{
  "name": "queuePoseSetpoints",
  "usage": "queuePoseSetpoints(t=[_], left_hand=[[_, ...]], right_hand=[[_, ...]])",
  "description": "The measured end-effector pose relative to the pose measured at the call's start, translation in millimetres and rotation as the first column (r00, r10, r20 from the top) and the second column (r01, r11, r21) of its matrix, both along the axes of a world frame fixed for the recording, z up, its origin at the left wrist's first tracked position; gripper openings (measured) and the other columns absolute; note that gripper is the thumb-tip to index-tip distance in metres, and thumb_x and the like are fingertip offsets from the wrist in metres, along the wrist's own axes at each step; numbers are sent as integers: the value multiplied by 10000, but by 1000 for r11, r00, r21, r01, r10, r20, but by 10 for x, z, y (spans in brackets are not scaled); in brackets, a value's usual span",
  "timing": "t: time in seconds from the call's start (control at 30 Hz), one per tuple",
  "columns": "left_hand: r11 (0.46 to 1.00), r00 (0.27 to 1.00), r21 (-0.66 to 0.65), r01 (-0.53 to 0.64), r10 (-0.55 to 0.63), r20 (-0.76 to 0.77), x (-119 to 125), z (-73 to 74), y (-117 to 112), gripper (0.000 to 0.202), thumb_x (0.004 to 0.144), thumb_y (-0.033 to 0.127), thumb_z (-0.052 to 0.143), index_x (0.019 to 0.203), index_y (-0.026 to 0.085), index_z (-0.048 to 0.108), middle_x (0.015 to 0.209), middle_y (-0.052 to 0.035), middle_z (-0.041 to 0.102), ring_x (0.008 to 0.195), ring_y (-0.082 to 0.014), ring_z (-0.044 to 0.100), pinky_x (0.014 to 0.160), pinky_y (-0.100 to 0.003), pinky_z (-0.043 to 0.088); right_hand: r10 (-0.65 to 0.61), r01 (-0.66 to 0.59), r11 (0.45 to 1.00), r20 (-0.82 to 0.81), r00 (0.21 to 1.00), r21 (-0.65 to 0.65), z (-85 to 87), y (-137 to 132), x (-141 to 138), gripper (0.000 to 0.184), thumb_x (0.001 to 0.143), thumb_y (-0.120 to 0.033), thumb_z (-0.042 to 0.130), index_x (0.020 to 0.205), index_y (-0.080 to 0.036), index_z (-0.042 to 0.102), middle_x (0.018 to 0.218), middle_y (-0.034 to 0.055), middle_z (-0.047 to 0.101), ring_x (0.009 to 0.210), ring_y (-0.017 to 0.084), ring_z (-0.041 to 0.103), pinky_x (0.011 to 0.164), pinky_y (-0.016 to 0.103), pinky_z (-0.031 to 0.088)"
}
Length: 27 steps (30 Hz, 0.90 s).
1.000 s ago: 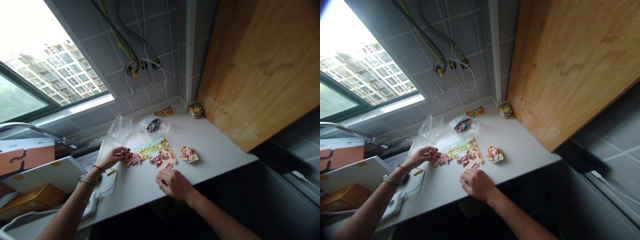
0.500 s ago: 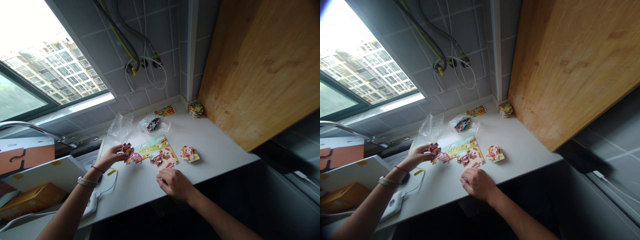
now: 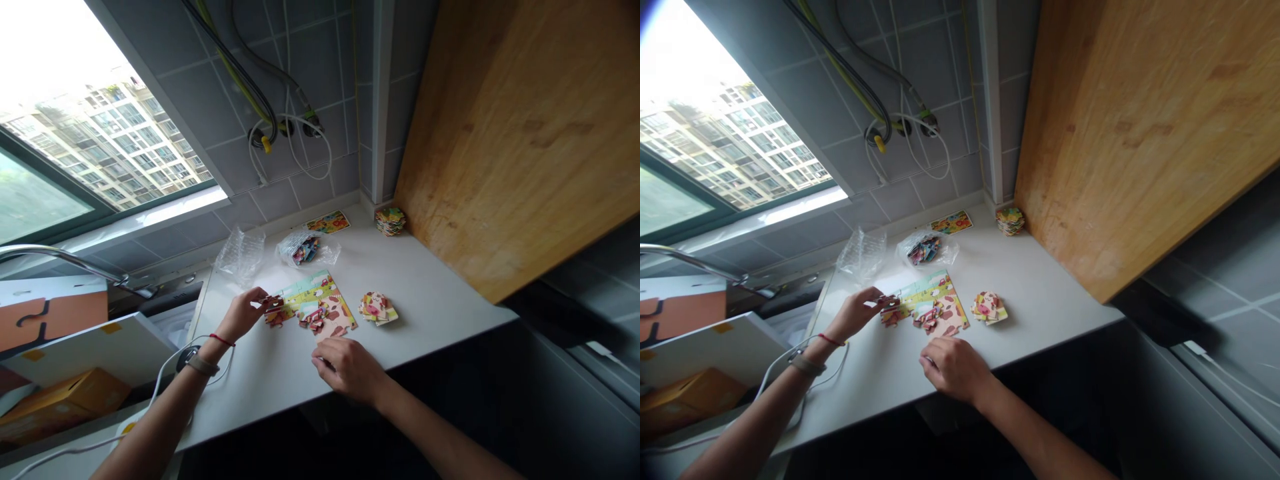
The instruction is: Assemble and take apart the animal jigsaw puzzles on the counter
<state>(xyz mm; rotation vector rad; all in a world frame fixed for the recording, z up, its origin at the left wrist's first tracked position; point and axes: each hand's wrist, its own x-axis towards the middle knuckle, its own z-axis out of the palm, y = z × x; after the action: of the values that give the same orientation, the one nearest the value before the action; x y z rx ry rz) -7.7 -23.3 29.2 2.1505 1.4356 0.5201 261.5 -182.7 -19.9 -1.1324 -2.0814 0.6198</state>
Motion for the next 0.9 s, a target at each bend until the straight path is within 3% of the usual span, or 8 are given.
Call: queuePoseSetpoints(t=[0.13,0.23,0.4,0.5,0.6,0.73,0.9], left_hand=[[988,985,104,112,-97,-141,-25,-43,-109,146,890,356,589,849,222,627,836,-50,754,670,-200,699,657,-324,573],[989,989,109,97,-84,-123,-20,-48,-152,136,895,351,580,893,222,622,874,-54,760,672,-191,697,661,-317,575],[998,995,-58,8,-2,97,15,71,-188,311,882,505,677,918,202,614,934,-67,756,830,-225,733,679,-309,606],[974,963,-222,44,18,269,95,174,-297,390,857,547,729,959,190,610,1008,-86,760,951,-262,746,707,-322,619],[941,937,-327,87,34,348,252,255,-514,421,843,553,759,989,184,616,1046,-96,760,950,-266,748,714,-343,633],[930,918,-352,108,43,394,492,296,-851,373,857,537,755,963,202,629,1063,-96,760,1017,-276,738,777,-370,648],[917,913,-383,110,59,404,582,247,-1015,360,852,526,761,950,202,639,1012,-93,764,971,-272,746,796,-389,655]], right_hand=[[1,-1,1000,-3,1000,5,-1,1,1,136,996,-194,588,947,-198,715,870,43,726,802,186,673,763,290,496],[6,-6,1000,0,1000,2,-4,3,1,139,997,-196,587,947,-196,716,871,45,726,805,185,674,770,289,502],[9,-9,1000,-9,1000,-11,-18,3,-5,138,995,-197,589,968,-195,723,892,52,734,826,193,687,798,298,526],[-26,22,998,-84,996,-52,2,4,3,150,995,-218,606,1085,-194,724,1013,70,750,911,201,702,858,306,542],[-89,65,988,-175,981,-138,56,9,29,240,995,-334,659,1189,-197,696,1107,79,736,830,173,685,815,294,549],[-98,49,978,-236,967,-205,126,18,67,281,1002,-455,656,1140,-214,694,995,38,719,737,152,637,755,279,519],[-119,65,979,-282,952,-192,115,34,69,228,1077,-302,495,1020,-219,699,962,41,720,905,182,671,814,277,480]])
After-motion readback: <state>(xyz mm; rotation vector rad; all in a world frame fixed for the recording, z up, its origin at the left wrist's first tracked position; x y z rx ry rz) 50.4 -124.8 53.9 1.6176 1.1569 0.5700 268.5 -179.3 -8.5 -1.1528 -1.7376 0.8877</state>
